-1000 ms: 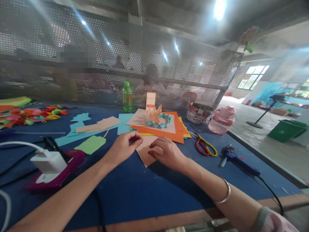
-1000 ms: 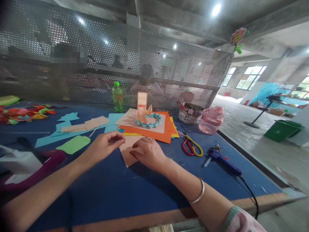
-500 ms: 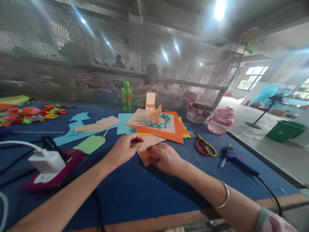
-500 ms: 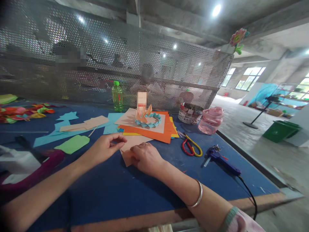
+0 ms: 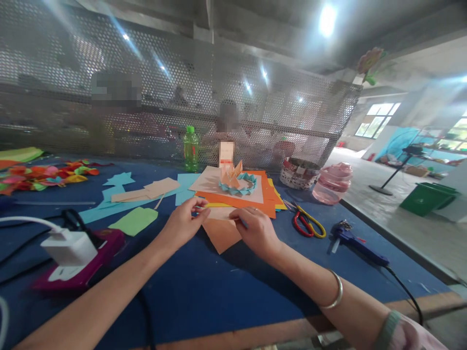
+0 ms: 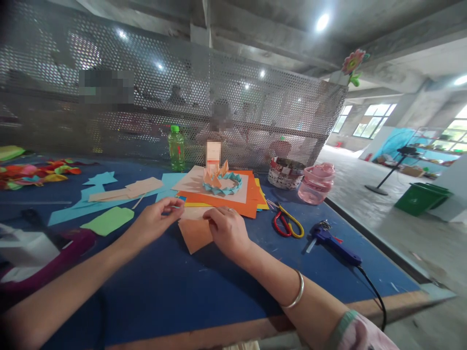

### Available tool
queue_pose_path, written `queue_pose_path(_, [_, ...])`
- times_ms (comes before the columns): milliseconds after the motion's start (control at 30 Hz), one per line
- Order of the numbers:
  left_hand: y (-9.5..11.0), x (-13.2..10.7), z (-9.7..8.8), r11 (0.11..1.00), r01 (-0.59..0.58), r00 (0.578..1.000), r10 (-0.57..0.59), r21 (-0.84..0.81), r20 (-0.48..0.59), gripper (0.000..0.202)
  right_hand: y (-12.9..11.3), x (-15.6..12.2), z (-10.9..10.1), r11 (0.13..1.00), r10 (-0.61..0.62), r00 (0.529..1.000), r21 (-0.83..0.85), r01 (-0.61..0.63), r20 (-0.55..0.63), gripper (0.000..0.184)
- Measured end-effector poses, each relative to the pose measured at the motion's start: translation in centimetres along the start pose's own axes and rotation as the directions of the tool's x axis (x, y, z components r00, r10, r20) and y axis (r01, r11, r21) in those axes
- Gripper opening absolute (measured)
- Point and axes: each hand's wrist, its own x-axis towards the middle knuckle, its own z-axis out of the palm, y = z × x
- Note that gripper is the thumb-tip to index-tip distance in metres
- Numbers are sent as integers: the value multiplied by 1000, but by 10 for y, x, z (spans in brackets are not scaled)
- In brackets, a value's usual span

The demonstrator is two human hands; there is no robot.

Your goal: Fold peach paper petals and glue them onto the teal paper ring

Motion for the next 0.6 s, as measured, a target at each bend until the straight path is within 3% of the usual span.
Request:
queue_pose_path(100, [3, 1, -2, 970, 160, 987, -161, -185, 12, 44, -5, 2, -6, 997, -52, 992, 48, 57, -111, 27])
queue_pose_path(167, [6, 0, -3, 909, 275, 959, -236, -314, 157, 40, -7, 2, -8, 991, -105, 985, 71, 116, -137, 27])
queue_pose_path(233, [10, -2, -5, 804, 404, 906, -284, -437, 314, 31, -8, 2, -9, 985, -143, 978, 78, 156, -151, 27])
queue_pose_path(300, [14, -4, -5, 715, 484, 866, -308, -505, 394, 30, -9, 1, -8, 985, -143, 976, 70, 157, -164, 26])
queue_pose_path(400, [16, -5, -5, 718, 460, 884, -320, -522, 339, 35, -12, 1, -8, 992, -63, 976, 92, 83, -208, 30])
queue_pose_path(500, [16, -4, -5, 722, 422, 907, -330, -549, 263, 30, -15, 2, -8, 972, 86, 972, 233, -34, -219, 32])
queue_pose_path(600, [15, -3, -5, 728, 400, 917, -329, -557, 227, 27, -14, 4, -5, 842, 316, 942, 492, -223, -115, 24])
